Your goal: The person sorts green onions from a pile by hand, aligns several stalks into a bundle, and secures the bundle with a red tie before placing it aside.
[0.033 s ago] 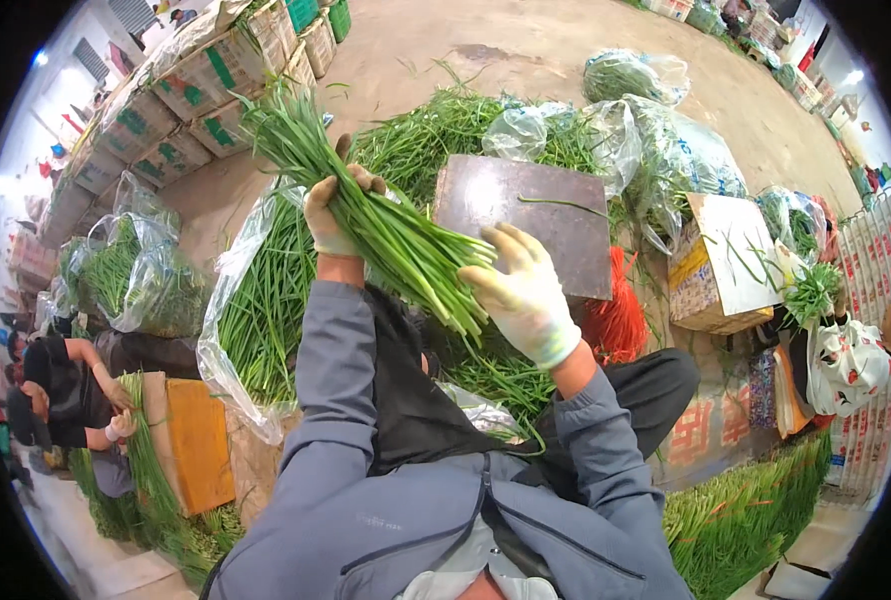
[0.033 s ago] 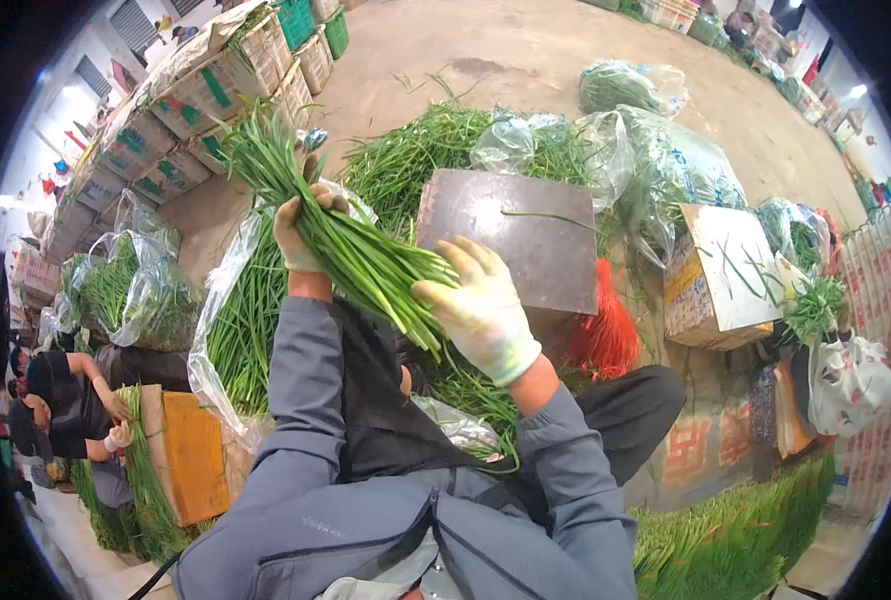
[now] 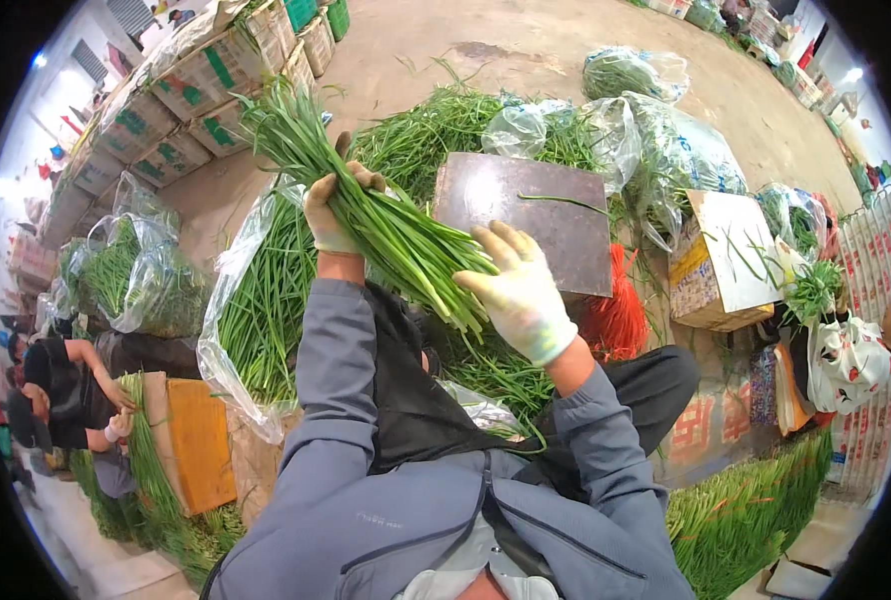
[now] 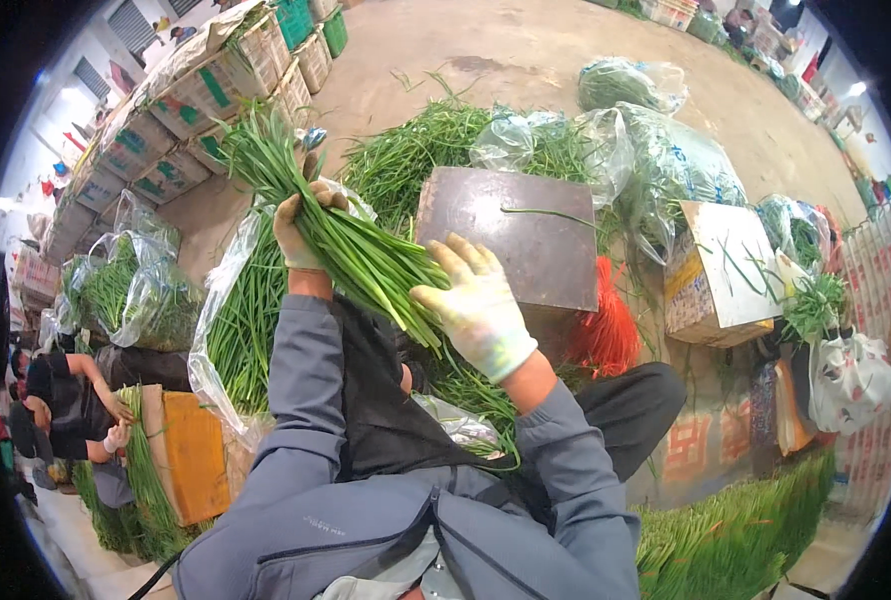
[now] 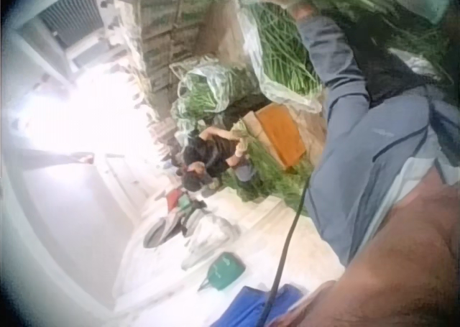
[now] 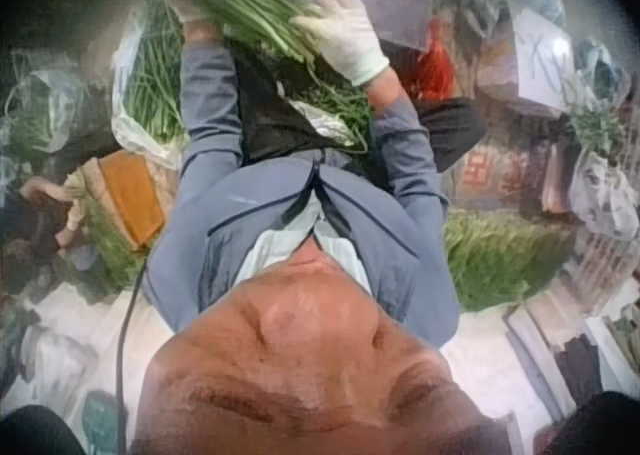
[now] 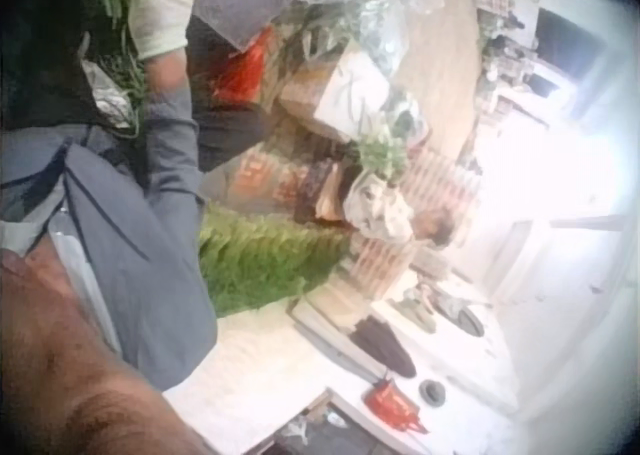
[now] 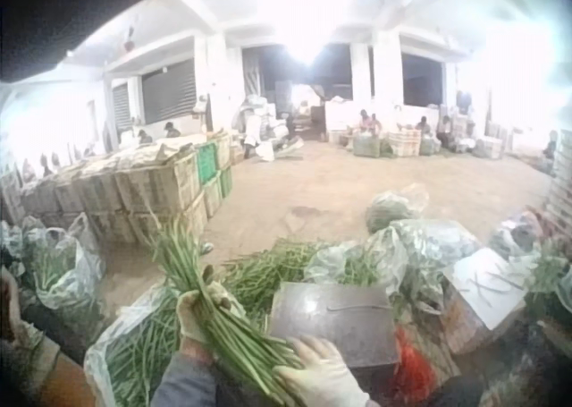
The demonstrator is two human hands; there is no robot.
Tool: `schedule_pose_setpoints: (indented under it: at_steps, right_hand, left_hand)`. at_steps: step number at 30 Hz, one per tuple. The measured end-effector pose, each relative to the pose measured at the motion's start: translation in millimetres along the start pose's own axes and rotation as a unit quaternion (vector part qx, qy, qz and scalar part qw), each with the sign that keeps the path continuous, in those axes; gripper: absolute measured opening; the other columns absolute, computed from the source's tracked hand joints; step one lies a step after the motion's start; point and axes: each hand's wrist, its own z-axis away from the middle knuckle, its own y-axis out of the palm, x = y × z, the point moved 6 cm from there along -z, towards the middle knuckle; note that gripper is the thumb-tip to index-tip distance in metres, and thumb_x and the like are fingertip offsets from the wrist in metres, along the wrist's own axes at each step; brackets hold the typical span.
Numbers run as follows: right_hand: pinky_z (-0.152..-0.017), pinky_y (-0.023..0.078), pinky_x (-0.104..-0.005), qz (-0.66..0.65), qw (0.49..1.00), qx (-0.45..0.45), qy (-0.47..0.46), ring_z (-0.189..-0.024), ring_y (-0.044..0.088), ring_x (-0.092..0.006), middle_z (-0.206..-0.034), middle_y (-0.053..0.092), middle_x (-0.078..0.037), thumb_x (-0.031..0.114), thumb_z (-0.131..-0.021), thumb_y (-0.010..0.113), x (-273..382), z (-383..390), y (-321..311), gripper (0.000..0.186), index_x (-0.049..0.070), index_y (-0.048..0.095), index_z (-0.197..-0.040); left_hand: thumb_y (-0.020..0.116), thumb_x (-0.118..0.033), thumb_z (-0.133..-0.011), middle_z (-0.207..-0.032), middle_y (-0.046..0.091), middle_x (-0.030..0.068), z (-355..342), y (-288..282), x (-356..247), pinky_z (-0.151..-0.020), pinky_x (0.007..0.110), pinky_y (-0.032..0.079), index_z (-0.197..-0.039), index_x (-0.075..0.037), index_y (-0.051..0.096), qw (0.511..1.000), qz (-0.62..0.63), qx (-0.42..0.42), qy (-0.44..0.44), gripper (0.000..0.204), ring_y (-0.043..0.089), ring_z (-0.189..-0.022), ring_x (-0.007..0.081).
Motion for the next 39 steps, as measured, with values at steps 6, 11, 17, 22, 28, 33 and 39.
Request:
schedule_pose_setpoints:
  at_steps: [6,11,17,22,28,33,39]
  right_hand:
    - [-0.109,0.035,-0.0538,0.033,0.999,-0.005,0.024,-0.129,0.047,-0.0416,-0.138,0.052,-0.022,0.018,-0.078,0.064,-13,3,28,0.027,0.022,0.071,-0.104]
    - [-0.110,0.034,-0.0543,-0.001,1.000,-0.009,-0.003,-0.130,0.046,-0.0409,-0.139,0.052,-0.019,0.020,-0.074,0.069,-7,2,22,0.026,0.025,0.070,-0.100]
    - [-0.108,0.036,-0.0544,-0.047,0.995,-0.039,-0.075,-0.126,0.049,-0.0401,-0.136,0.055,-0.013,0.019,-0.069,0.072,2,10,16,0.019,0.020,0.065,-0.087]
    - [-0.105,0.039,-0.0544,-0.044,0.998,-0.027,0.026,-0.123,0.050,-0.0420,-0.131,0.057,-0.019,0.013,-0.063,0.077,-11,62,13,0.023,0.018,0.068,-0.083]
    - [-0.099,0.047,-0.0457,-0.157,0.969,0.175,0.073,-0.125,0.050,-0.0436,-0.133,0.056,-0.023,0.009,-0.067,0.071,-16,165,76,0.016,0.010,0.072,-0.083]
    - [-0.095,0.051,-0.0437,0.044,0.819,0.553,0.149,-0.122,0.056,-0.0362,-0.126,0.064,-0.017,0.017,-0.077,0.064,-45,241,123,0.021,0.009,0.076,-0.093]
    - [-0.081,0.054,-0.0420,-0.122,0.849,0.458,0.233,-0.090,0.068,-0.0386,-0.095,0.071,-0.021,0.021,-0.071,0.066,-78,232,87,0.028,0.003,0.075,-0.090]
  left_hand:
    - [0.064,-0.015,-0.080,-0.087,0.062,0.0088,0,-5,1,-0.086,0.043,0.050,-0.145,0.000,0.036,1.000,-0.012,-0.005,0.007,0.072,0.065,-0.082,0.0219]
    - [0.062,-0.015,-0.082,-0.087,0.062,0.0092,-3,-9,-1,-0.088,0.041,0.050,-0.144,0.001,0.037,1.000,0.025,-0.001,0.012,0.069,0.063,-0.081,0.0219]
    - [0.061,-0.016,-0.084,-0.087,0.062,0.0104,-1,-13,-2,-0.088,0.041,0.052,-0.143,0.003,0.036,1.000,0.015,-0.020,0.004,0.067,0.064,-0.080,0.0225]
    - [0.060,-0.012,-0.084,-0.086,0.056,0.0059,7,-8,-14,-0.091,0.038,0.049,-0.138,0.001,0.044,0.999,0.052,0.013,-0.012,0.058,0.062,-0.082,0.0208]
    - [0.061,-0.008,-0.083,-0.082,0.043,-0.0005,9,-5,-13,-0.085,0.032,0.046,-0.098,-0.005,0.054,0.991,0.120,0.024,-0.048,0.016,0.047,-0.071,0.0137]
    - [0.060,-0.014,-0.084,-0.083,0.049,0.0009,5,-17,-27,-0.085,0.034,0.046,-0.142,-0.008,0.049,0.988,0.156,0.013,-0.004,0.059,0.050,-0.071,0.0145]
    - [0.058,-0.021,-0.089,-0.082,0.068,0.0139,3,-44,-52,-0.083,0.048,0.053,-0.098,0.003,0.064,0.997,-0.044,-0.035,0.046,0.026,0.066,-0.085,0.0309]
